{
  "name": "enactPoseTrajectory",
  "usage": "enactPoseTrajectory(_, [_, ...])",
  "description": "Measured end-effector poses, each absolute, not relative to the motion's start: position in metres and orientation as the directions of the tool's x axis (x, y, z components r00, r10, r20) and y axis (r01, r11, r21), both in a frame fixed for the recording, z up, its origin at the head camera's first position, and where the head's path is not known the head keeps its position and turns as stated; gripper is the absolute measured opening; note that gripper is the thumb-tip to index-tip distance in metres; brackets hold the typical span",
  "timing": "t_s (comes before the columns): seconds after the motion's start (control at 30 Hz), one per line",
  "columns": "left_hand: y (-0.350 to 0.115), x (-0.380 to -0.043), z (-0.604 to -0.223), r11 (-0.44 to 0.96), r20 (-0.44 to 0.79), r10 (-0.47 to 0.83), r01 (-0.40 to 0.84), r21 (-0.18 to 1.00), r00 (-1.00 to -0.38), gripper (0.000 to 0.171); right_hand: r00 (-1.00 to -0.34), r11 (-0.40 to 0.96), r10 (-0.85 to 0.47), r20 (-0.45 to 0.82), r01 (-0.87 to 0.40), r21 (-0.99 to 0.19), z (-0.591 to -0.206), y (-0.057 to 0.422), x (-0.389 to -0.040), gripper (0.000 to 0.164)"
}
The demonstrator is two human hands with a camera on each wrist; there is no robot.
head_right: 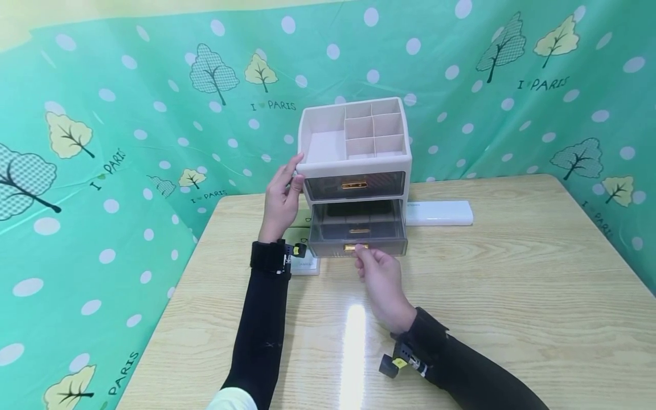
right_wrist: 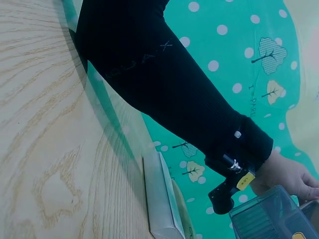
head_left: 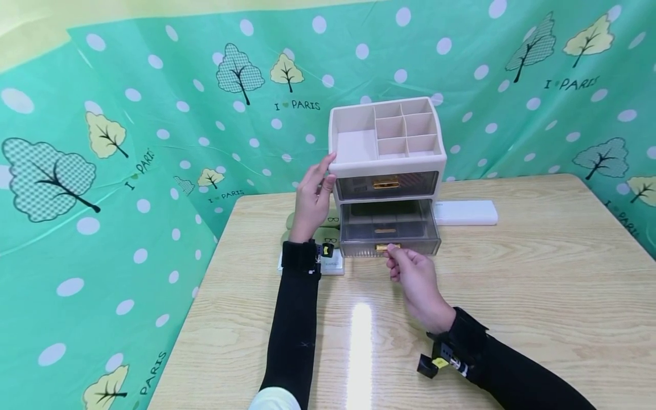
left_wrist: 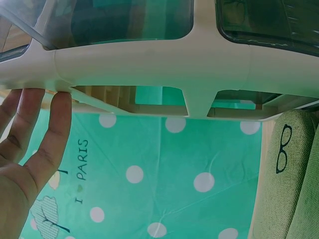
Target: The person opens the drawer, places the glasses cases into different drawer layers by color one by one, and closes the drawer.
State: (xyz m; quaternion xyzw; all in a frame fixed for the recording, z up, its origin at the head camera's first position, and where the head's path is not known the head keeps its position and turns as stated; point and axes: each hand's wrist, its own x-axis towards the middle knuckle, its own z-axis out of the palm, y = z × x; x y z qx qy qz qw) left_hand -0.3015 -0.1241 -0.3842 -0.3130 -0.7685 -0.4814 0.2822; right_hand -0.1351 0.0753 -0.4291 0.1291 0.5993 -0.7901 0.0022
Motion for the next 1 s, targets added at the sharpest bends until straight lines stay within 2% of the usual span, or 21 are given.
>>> enactPoseTrajectory(0.27, [-0.125,-0.302,-0.384,0.354,0.727,0.214,0.746,0.564,-0.652,0.044,-0.970,-0.312,0.145,-0.195,0.143,-0.939,-0.429,0.074,-0.130,0.027])
enactPoseTrajectory(0.63, [-0.125,-0.301,-0.383,0.370,0.729,0.224,0.749,0.550,-0.646,0.049,-0.966,-0.322,0.160,-0.202,0.142,-0.936,-0.429,0.074,-0.123,0.020])
enactPoseTrajectory(1.0, [-0.124,-0.300,-0.383,0.371,0.732,0.220,0.749,0.549,-0.645,0.051,-0.969,-0.320,0.149,-0.198,0.142,-0.937,-0.432,0.076,-0.117,0.023])
